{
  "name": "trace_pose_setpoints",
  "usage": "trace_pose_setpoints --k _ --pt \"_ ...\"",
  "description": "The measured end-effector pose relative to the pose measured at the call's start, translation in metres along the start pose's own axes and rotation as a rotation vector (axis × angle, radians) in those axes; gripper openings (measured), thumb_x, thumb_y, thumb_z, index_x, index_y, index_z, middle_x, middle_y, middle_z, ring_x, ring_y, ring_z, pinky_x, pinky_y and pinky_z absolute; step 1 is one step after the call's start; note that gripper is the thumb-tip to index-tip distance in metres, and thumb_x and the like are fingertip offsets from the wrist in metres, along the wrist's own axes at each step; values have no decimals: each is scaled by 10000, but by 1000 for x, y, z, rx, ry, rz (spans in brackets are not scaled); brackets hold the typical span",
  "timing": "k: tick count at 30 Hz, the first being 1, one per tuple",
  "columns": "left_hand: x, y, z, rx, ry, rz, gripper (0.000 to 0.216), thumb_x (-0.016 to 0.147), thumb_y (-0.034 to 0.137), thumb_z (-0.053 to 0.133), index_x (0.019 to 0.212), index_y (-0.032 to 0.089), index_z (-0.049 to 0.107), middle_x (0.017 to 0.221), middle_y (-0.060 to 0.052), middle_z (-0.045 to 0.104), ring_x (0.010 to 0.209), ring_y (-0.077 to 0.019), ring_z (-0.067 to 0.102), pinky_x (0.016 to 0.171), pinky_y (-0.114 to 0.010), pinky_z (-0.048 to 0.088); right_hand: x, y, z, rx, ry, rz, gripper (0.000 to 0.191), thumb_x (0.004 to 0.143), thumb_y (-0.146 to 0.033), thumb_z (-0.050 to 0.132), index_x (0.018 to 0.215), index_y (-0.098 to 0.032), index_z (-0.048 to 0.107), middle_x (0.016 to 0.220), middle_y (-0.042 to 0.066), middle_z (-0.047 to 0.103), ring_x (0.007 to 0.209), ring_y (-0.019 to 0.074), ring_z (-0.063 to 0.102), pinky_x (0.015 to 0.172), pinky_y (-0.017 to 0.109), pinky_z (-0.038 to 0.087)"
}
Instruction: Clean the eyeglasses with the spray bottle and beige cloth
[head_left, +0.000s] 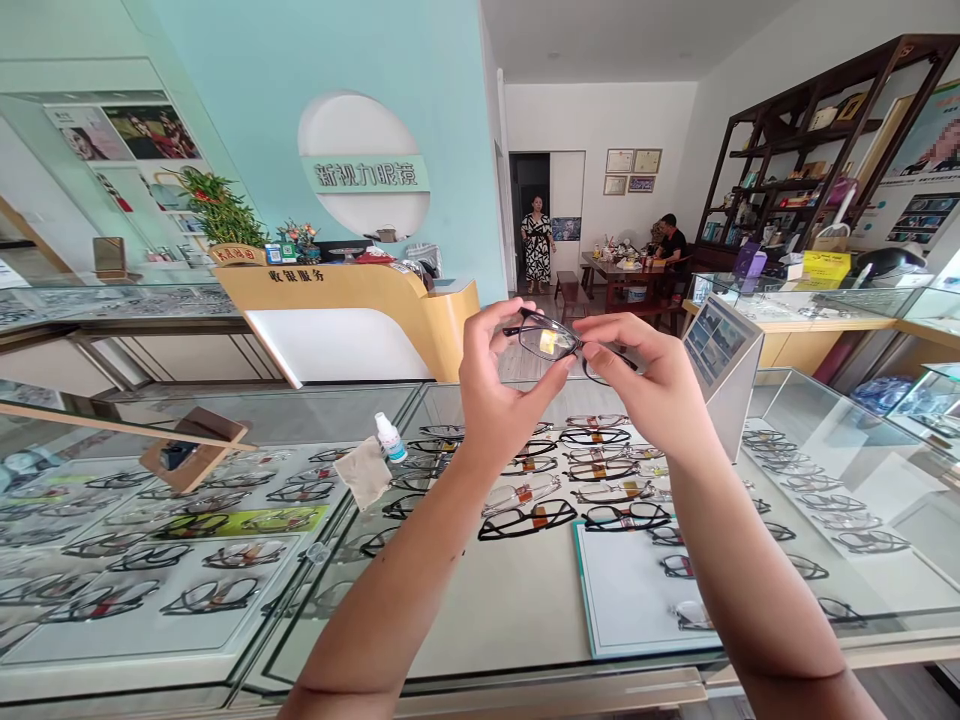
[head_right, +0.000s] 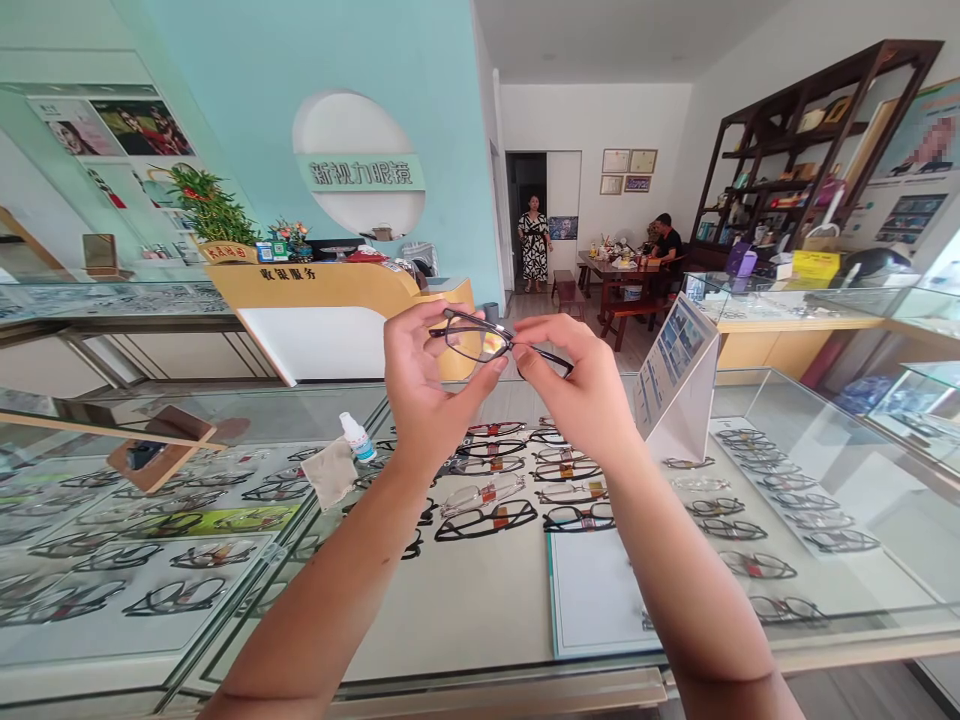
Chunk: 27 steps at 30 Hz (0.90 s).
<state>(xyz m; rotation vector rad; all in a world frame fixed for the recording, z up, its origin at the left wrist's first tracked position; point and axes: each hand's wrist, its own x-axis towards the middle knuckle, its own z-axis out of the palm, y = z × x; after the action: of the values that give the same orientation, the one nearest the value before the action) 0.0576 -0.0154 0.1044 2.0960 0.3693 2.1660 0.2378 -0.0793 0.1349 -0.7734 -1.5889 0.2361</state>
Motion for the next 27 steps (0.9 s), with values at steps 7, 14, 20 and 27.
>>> trace_pose_setpoints --k 7,14,20,27 --pt "-8 -17 11 -162 -15 -46 733 965 569 923 1535 387 500 1421 -93 685 1293 -270 796 1096 -462 683 -1 -4 0 57 16 54 119 1000 -269 751 912 -263 831 1136 57 890 1068 260 807 1036 491 629" --pt "-13 -17 16 -198 6 -102 720 968 573 921 1529 402 504 1402 -81 688 1273 -259 810 1115 -459 692 0 -4 1 50 32 69 127 983 -276 758 878 -256 826 1146 69 890 1045 264 807 999 478 630" --pt "-15 -16 16 -228 -1 -83 695 974 544 925 1513 402 510 1374 -61 687 1207 -238 833 1098 -447 702 1 -8 -1 68 -6 111 139 962 -272 728 848 -231 797 879 27 827 847 211 745 827 383 597" --pt "-16 -14 18 -170 -15 -106 749 974 589 908 1559 404 479 1402 -86 676 1243 -241 789 1090 -434 683 1 -6 -2 48 -20 132 149 959 -266 717 837 -221 790 836 25 801 800 200 718 768 361 574"
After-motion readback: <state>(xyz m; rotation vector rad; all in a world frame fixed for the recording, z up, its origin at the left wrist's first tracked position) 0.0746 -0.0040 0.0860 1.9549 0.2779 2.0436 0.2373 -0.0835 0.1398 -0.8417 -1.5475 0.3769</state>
